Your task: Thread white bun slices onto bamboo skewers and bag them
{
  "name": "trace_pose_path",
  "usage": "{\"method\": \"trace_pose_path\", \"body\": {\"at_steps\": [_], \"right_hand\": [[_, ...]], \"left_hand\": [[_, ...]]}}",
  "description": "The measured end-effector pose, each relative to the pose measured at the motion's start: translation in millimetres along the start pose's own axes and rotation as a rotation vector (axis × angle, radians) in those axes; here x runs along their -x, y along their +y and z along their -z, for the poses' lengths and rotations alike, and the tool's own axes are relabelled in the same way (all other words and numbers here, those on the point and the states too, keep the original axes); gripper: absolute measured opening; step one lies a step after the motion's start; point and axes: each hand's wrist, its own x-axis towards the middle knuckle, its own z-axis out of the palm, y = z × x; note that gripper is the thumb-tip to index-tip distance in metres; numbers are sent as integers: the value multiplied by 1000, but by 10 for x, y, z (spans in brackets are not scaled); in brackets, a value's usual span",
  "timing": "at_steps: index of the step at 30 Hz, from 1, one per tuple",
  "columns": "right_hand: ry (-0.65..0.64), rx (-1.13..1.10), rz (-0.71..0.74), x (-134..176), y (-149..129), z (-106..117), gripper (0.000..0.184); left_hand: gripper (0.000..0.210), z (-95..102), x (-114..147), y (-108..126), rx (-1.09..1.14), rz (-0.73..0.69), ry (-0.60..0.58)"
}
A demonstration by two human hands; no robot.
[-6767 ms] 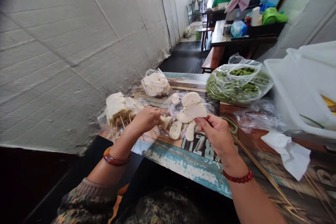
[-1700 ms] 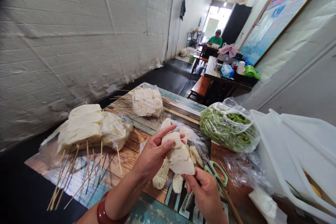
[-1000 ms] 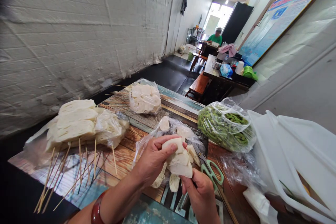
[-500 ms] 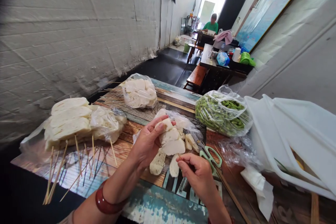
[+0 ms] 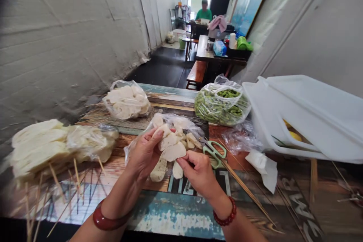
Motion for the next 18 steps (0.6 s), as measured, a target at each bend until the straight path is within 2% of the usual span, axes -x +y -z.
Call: {"method": "trace_pose_path", "body": {"at_steps": [5, 7, 10, 12, 14, 18], "right_hand": [[38, -182, -90, -15, 23, 69, 30], [191, -310, -134, -35, 28, 171, 28], [537, -525, -112, -96, 37, 358, 21], [654, -602, -79, -136, 51, 448, 18], [654, -591, -70, -156, 74, 483, 20], [562, -489, -49, -142, 131, 436, 25]], "left_hand": [[47, 2, -29, -10, 36, -59, 17], [53, 22, -44, 9, 75, -114, 15], [51, 63, -76, 29, 39, -195, 26], [48, 81, -97, 29, -18, -258, 46], [46, 83, -106, 24, -65, -331, 75], [39, 65, -28, 28, -116, -456, 171]]}}
